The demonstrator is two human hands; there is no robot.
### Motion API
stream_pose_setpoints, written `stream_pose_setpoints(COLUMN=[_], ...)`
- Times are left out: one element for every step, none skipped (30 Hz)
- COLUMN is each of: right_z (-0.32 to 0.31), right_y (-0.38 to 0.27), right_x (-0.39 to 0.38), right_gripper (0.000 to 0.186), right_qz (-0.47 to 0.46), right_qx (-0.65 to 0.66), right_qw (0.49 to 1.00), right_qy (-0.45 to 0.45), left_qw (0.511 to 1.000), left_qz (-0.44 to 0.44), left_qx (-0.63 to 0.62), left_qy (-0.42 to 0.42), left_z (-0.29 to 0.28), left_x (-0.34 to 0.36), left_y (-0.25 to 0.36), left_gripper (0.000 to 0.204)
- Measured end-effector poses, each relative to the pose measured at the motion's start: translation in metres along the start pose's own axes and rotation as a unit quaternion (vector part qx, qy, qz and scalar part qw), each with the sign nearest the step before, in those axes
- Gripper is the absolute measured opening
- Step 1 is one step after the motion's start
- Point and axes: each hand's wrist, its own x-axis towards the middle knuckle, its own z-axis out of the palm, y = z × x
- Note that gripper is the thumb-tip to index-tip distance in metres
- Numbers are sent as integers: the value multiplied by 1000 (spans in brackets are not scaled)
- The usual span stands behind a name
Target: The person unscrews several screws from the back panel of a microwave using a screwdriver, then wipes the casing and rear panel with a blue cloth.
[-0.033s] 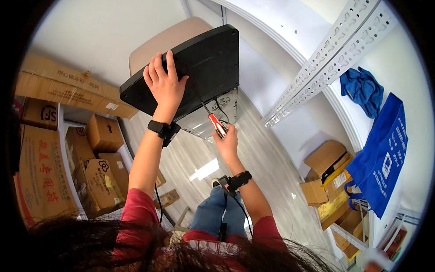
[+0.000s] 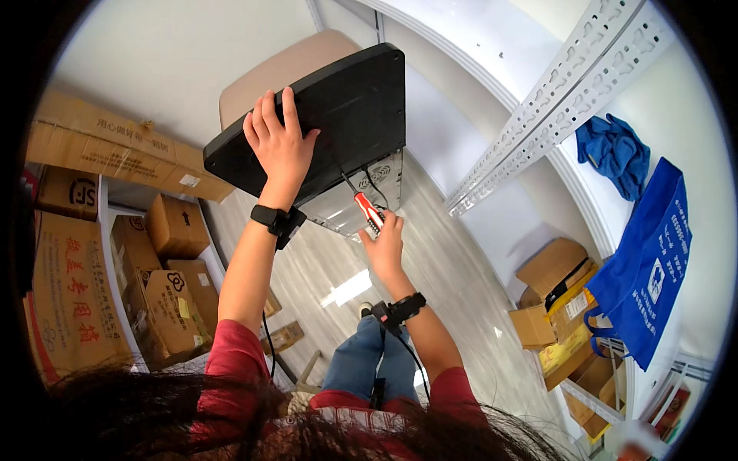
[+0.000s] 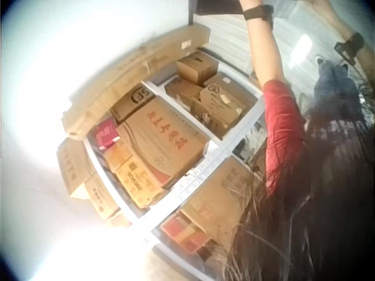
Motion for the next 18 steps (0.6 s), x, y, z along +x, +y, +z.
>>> stream_pose_setpoints(right_z=[-4, -2, 0, 1, 2, 3, 3, 3, 2, 3, 6, 8, 8, 4, 1, 0, 4, 9], right_y=[-8, -6, -4, -1, 3, 6, 3, 0, -3, 3, 11, 20, 15, 3, -9, -16, -12, -6], right_x=[-5, -6, -6, -4, -1, 0, 2, 6, 8, 6, 6, 5, 0, -6, -10, -10, -8, -6], right_gripper=[46, 46, 46, 45, 43, 42, 42, 41, 41, 42, 43, 44, 45, 46, 46, 46, 44, 42], right_qz=[-30, -46, -63, -16, 31, 78, 136, 193, 248, 169, 87, 4, -26, -55, -84, -59, -49, -39], right_qx=[-40, -80, -119, -79, -39, 2, 59, 115, 171, 112, 53, -8, -30, -53, -77, -82, -64, -47], right_qw=[999, 996, 991, 996, 998, 995, 985, 968, 945, 977, 995, 999, 999, 997, 993, 994, 996, 998], right_qy=[0, -5, -10, -26, -43, -60, -84, -108, -130, -69, -8, 53, 26, 0, -26, -45, -26, -7], left_qw=[1000, 1000, 1000, 1000, 1000, 1000, 1000, 1000, 1000, 1000, 1000, 1000, 1000, 1000, 1000, 1000, 1000, 1000], left_qz=[-3, -3, -3, -2, 0, 2, 2, 0, 1, 5, 9, 11, 9, 7, 3, 4, 4, 5], left_qx=[-10, -13, -15, -18, -6, 5, 16, 14, 11, 4, -1, -4, 1, 2, 8, 8, 8, 8], left_qy=[-4, -2, 0, 3, 5, 7, 7, 6, 8, 10, 13, 14, 10, 6, 3, 5, 7, 11], left_z=[0, -1, -1, -1, -1, -1, -1, -2, -2, -1, -1, -1, 0, 1, 1, 0, -1, 0], left_x=[0, 0, -1, -1, 0, 1, 0, -2, -1, 1, 4, 7, 4, 1, -2, -1, 1, 3], left_y=[0, 1, 2, 2, 3, 4, 4, 4, 3, 4, 6, 7, 2, -2, -4, -1, 1, 3], left_gripper=[86, 86, 86, 86, 87, 87, 88, 88, 88, 88, 88, 88, 88, 88, 88, 88, 88, 88])
